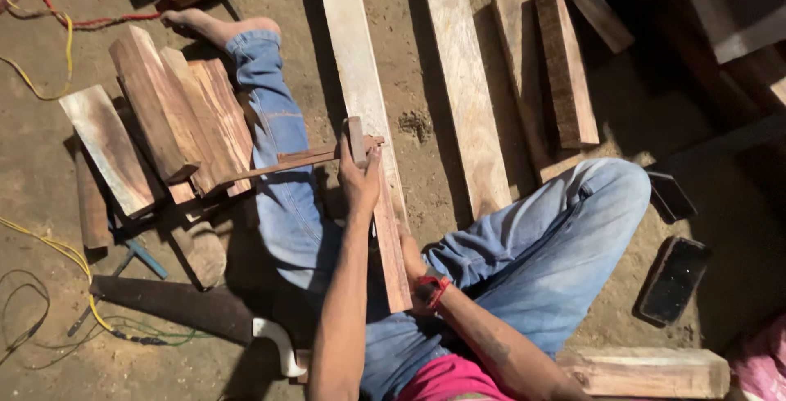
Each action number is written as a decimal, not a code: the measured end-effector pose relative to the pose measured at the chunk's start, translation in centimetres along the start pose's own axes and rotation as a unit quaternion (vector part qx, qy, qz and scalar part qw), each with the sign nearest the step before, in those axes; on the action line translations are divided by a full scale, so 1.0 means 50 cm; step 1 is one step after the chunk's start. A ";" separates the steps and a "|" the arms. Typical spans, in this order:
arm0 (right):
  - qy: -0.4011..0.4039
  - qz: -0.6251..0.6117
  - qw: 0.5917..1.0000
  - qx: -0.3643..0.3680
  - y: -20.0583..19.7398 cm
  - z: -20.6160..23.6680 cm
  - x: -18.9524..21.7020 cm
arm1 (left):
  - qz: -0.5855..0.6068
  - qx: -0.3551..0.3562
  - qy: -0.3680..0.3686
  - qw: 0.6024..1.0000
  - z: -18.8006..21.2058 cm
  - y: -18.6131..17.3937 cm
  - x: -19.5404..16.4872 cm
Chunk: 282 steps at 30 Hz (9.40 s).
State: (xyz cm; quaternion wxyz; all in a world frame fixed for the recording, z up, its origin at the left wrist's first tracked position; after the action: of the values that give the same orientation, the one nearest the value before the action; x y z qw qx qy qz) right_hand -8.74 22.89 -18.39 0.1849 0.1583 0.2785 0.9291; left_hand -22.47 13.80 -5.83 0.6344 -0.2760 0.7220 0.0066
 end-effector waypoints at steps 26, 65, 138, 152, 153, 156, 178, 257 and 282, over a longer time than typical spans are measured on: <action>-0.253 0.288 0.921 -0.068 0.017 0.080 0.102 | 0.263 -0.053 -0.059 0.962 -0.066 -0.071 -0.086; -0.054 -0.057 0.939 0.335 0.059 0.025 -0.033 | -0.007 0.015 -0.083 0.996 0.430 -0.194 -0.144; -0.350 0.305 0.880 -0.100 -0.006 0.020 -0.032 | -0.023 -0.016 -0.009 1.000 0.414 -0.192 -0.159; -0.012 0.076 0.992 -0.104 0.019 0.010 0.032 | 0.076 -0.034 -0.123 0.989 0.450 -0.212 -0.142; 0.013 0.065 0.993 -0.100 0.012 0.005 0.024 | 0.079 -0.023 -0.120 0.989 0.436 -0.204 -0.130; 0.022 0.045 0.998 -0.041 0.005 -0.008 0.020 | 0.056 0.005 -0.071 0.996 0.365 -0.163 -0.086; -0.041 -0.022 0.998 -0.039 -0.001 -0.052 0.022 | -0.029 0.000 0.015 0.999 0.007 -0.013 0.052; -0.418 0.468 0.655 -0.421 -0.249 0.319 0.768 | -0.038 -0.206 0.213 0.954 -0.091 -0.614 0.021; -0.589 0.434 0.550 -0.403 0.022 0.490 0.283 | 0.159 -0.035 0.154 0.975 0.238 -0.120 -0.170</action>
State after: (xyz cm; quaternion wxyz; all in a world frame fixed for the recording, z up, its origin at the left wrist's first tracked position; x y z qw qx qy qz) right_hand -11.75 39.40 4.40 -0.0735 0.6804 -0.3986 0.6106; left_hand -8.80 16.33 1.71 0.4966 -0.1773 0.8449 0.0899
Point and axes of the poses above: each hand's wrist, its own z-axis away from the middle knuckle, its own y-axis out of the palm, x = y × z, the point moved 4 cm from there along -z, towards the middle knuckle, and after that the axes turned 9 degrees about y, right-handed, at the moved point
